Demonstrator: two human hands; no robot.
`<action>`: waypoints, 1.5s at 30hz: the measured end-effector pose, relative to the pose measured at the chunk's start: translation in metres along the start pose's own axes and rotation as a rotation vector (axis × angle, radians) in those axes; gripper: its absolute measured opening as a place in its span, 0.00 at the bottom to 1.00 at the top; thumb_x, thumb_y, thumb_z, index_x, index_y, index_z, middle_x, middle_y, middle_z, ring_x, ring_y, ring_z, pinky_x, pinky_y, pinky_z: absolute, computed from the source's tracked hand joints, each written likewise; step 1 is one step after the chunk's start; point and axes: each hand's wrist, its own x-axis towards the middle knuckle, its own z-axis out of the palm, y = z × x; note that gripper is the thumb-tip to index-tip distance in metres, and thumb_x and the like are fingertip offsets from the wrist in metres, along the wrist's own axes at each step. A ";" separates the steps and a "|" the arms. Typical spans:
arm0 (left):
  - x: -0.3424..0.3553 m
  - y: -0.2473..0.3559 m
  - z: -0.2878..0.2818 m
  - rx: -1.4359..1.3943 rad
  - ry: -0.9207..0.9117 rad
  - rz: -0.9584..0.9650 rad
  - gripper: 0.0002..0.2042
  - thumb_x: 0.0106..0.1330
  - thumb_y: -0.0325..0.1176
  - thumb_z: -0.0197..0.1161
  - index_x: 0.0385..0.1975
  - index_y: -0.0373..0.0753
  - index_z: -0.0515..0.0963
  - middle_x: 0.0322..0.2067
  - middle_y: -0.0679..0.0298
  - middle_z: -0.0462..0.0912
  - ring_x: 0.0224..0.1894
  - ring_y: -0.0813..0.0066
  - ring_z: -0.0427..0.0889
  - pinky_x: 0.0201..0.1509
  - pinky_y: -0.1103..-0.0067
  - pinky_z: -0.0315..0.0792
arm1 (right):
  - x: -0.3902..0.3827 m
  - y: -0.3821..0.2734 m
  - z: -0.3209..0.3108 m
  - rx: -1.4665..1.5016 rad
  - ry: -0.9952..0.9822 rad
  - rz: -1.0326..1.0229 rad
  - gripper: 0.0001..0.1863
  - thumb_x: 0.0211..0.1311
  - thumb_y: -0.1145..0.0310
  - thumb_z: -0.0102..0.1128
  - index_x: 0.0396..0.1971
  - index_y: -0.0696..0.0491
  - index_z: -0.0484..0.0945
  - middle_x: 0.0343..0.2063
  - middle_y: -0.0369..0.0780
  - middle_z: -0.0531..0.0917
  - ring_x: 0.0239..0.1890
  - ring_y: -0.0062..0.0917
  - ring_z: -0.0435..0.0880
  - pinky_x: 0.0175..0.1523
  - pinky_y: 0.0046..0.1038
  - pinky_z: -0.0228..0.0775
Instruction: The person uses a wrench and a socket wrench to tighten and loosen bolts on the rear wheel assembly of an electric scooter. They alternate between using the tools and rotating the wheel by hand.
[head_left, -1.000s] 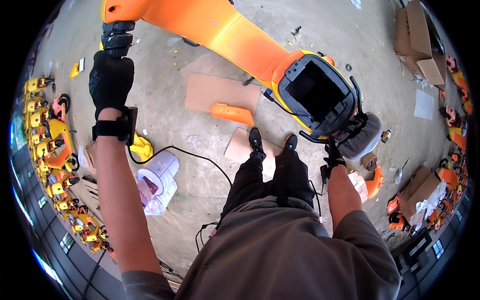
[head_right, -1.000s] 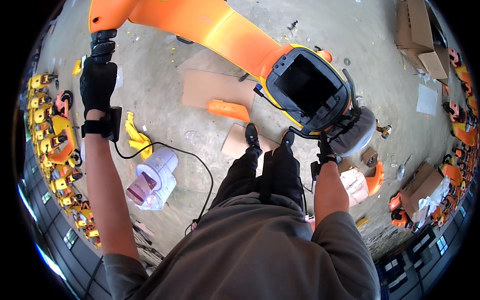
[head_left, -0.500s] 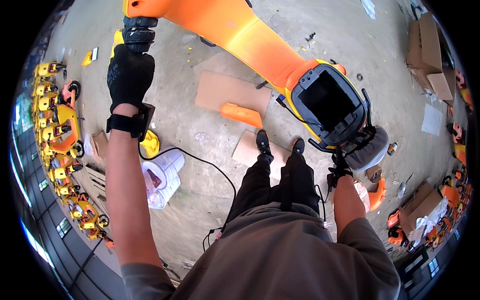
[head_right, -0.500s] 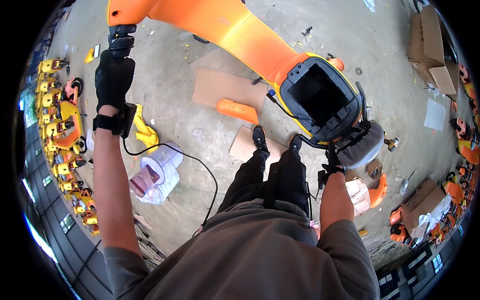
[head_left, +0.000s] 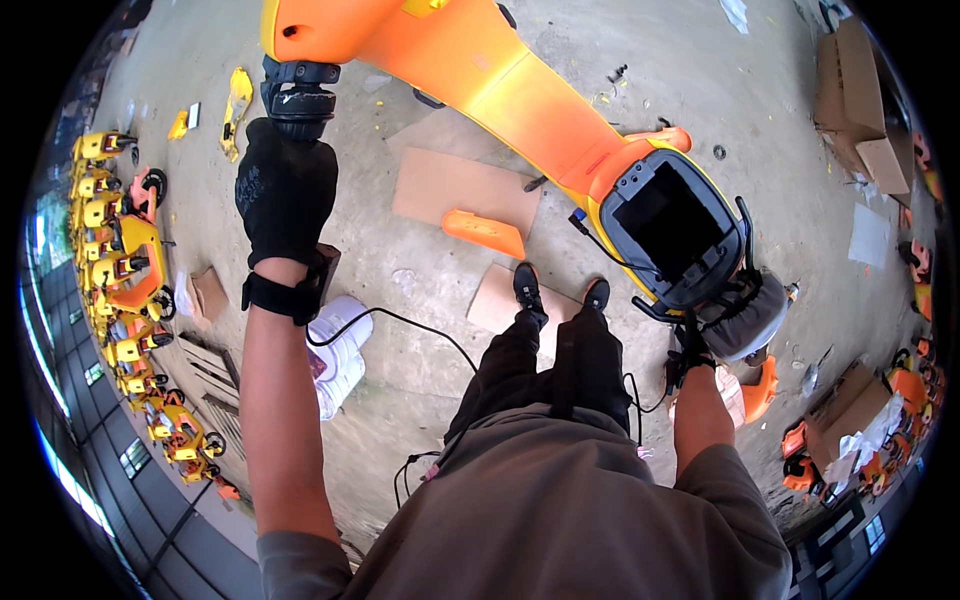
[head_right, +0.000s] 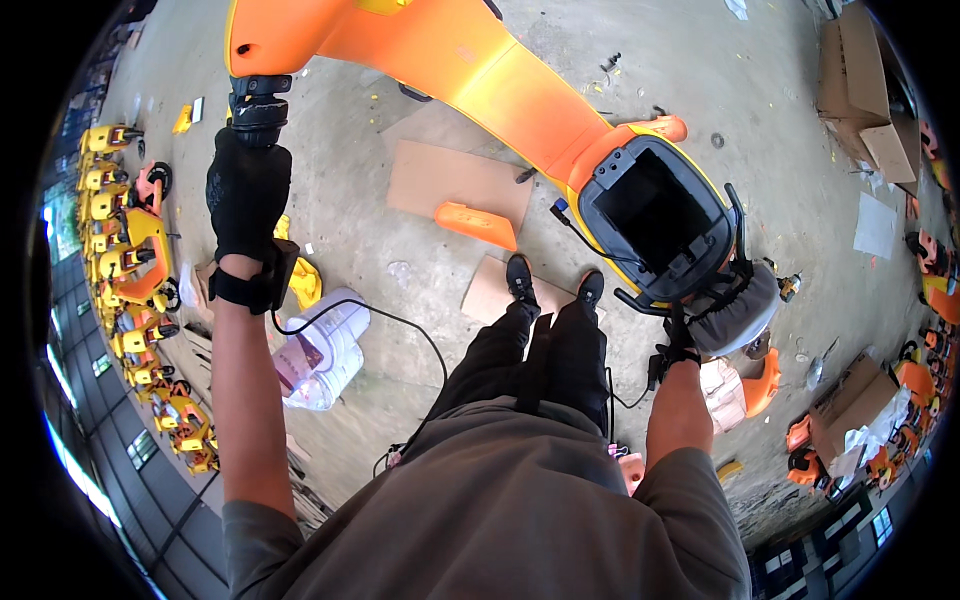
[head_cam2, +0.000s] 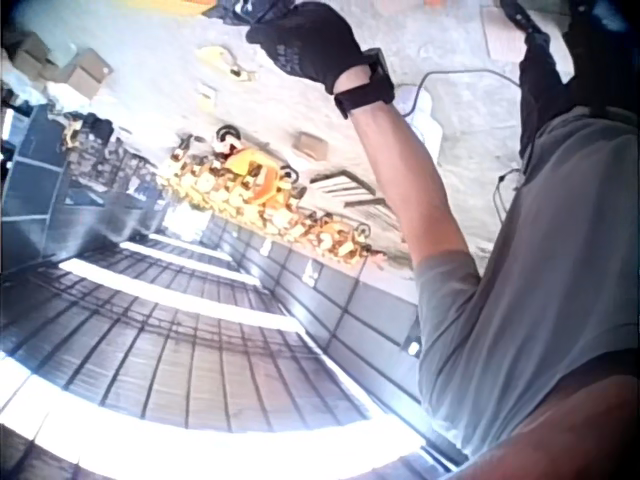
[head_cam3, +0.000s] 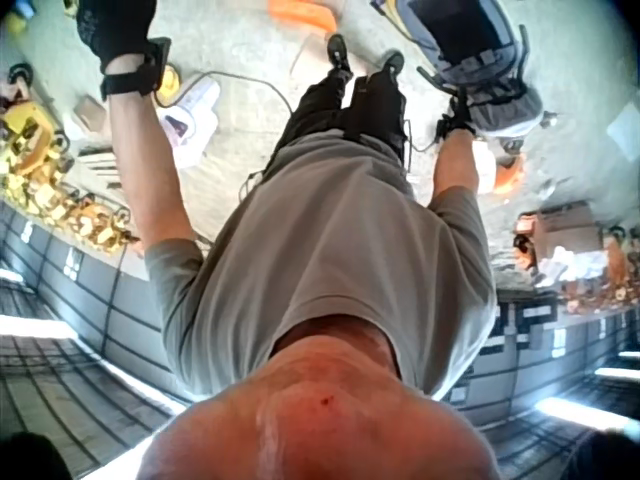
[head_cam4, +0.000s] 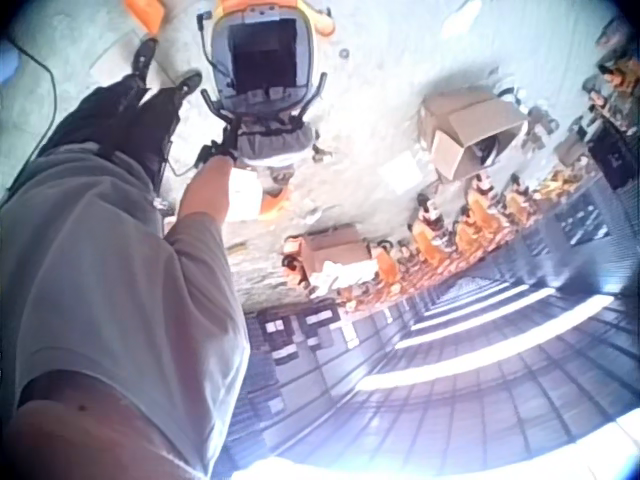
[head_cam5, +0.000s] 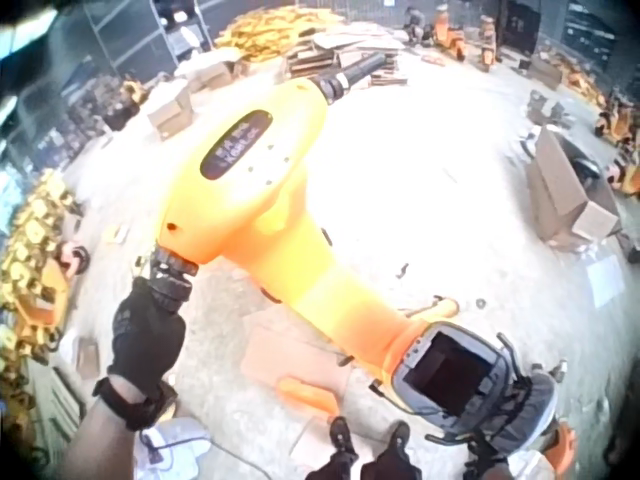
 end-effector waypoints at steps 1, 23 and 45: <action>0.002 0.001 0.000 0.002 -0.011 -0.016 0.09 0.52 0.30 0.57 0.30 0.35 0.67 0.21 0.44 0.78 0.28 0.41 0.79 0.32 0.57 0.73 | -0.001 0.000 0.002 0.000 0.001 0.001 0.47 0.49 0.23 0.48 0.68 0.31 0.54 0.67 0.25 0.58 0.68 0.21 0.59 0.50 0.44 0.64; 0.001 -0.006 0.022 0.120 0.138 0.002 0.10 0.46 0.28 0.59 0.29 0.34 0.74 0.29 0.46 0.79 0.33 0.45 0.77 0.36 0.58 0.69 | 0.015 0.023 0.002 0.004 0.096 -0.044 0.51 0.48 0.27 0.51 0.68 0.39 0.50 0.64 0.31 0.62 0.58 0.25 0.65 0.54 0.38 0.64; -0.078 0.018 0.080 -0.366 -0.354 -0.307 0.07 0.53 0.32 0.60 0.23 0.38 0.69 0.15 0.62 0.70 0.13 0.67 0.72 0.15 0.73 0.64 | -0.018 0.036 -0.050 -0.662 -0.210 -0.597 0.28 0.53 0.49 0.62 0.47 0.55 0.76 0.39 0.47 0.83 0.40 0.37 0.83 0.45 0.34 0.74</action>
